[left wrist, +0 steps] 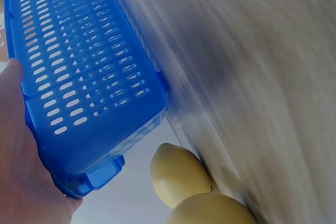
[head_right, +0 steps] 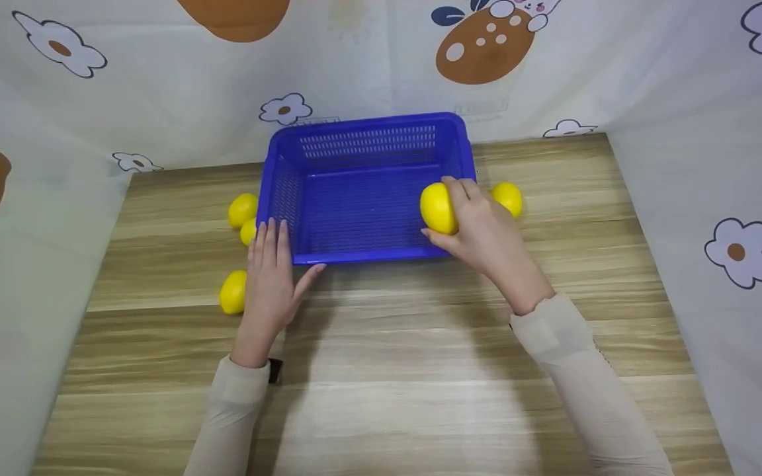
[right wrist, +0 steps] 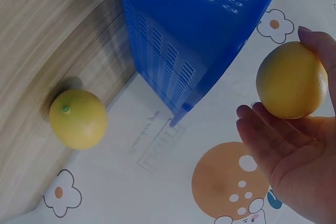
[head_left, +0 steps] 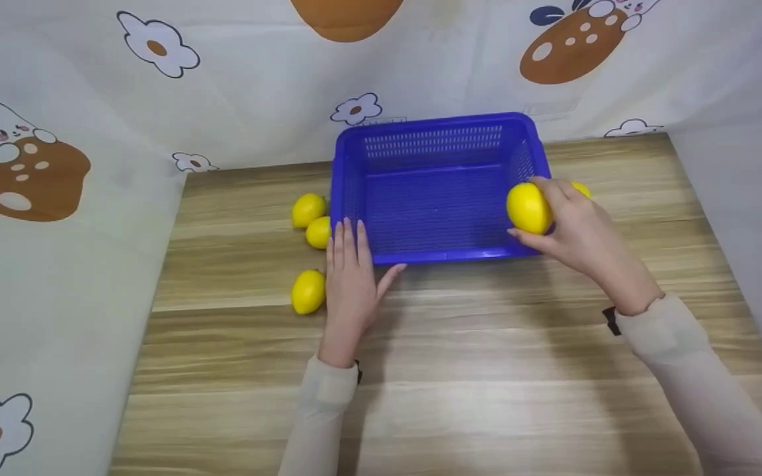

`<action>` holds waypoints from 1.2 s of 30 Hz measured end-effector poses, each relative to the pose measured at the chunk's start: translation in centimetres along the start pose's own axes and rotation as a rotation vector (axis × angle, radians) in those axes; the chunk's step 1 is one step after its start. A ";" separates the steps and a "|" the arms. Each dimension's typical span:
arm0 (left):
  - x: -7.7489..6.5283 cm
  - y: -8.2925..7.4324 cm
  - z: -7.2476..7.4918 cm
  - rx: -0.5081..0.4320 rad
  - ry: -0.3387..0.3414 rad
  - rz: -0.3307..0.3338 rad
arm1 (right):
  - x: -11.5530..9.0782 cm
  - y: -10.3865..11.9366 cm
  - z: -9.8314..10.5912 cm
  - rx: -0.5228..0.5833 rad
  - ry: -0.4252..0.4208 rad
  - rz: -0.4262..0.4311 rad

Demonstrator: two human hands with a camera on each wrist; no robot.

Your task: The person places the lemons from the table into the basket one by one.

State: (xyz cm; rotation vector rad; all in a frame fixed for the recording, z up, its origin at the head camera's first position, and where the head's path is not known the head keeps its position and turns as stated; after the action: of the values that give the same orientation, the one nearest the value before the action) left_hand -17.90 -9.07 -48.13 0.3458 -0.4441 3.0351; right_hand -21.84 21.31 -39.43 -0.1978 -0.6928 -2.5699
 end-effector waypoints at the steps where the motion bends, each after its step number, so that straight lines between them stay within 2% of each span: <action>1: 0.0 0.0 0.0 0.003 0.002 0.000 | 0.1 0.0 0.0 -0.002 0.002 0.000; 18: -0.1 0.0 -0.1 -0.009 0.004 0.007 | 1.7 0.8 -0.4 -0.008 -0.004 0.049; 29: 0.0 0.0 -0.1 -0.024 0.035 0.022 | 2.9 1.0 -0.8 -0.033 0.056 0.052; 36: 0.0 -0.1 0.1 -0.014 0.007 0.011 | 3.5 1.1 -0.6 -0.059 0.088 0.062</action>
State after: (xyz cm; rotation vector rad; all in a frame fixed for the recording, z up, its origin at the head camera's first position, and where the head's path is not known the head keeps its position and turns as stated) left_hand -17.88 -9.01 -48.02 0.3333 -0.4689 3.0413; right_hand -24.38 18.75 -38.57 -0.1222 -0.5707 -2.5246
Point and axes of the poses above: each hand's wrist, its own x-axis towards the middle knuckle, its own z-axis out of the back of the hand, y = z × x, the point moved 8 cm from there along x, towards the middle knuckle, and after that the axes turned 6 degrees about z, right-handed, at the moved point
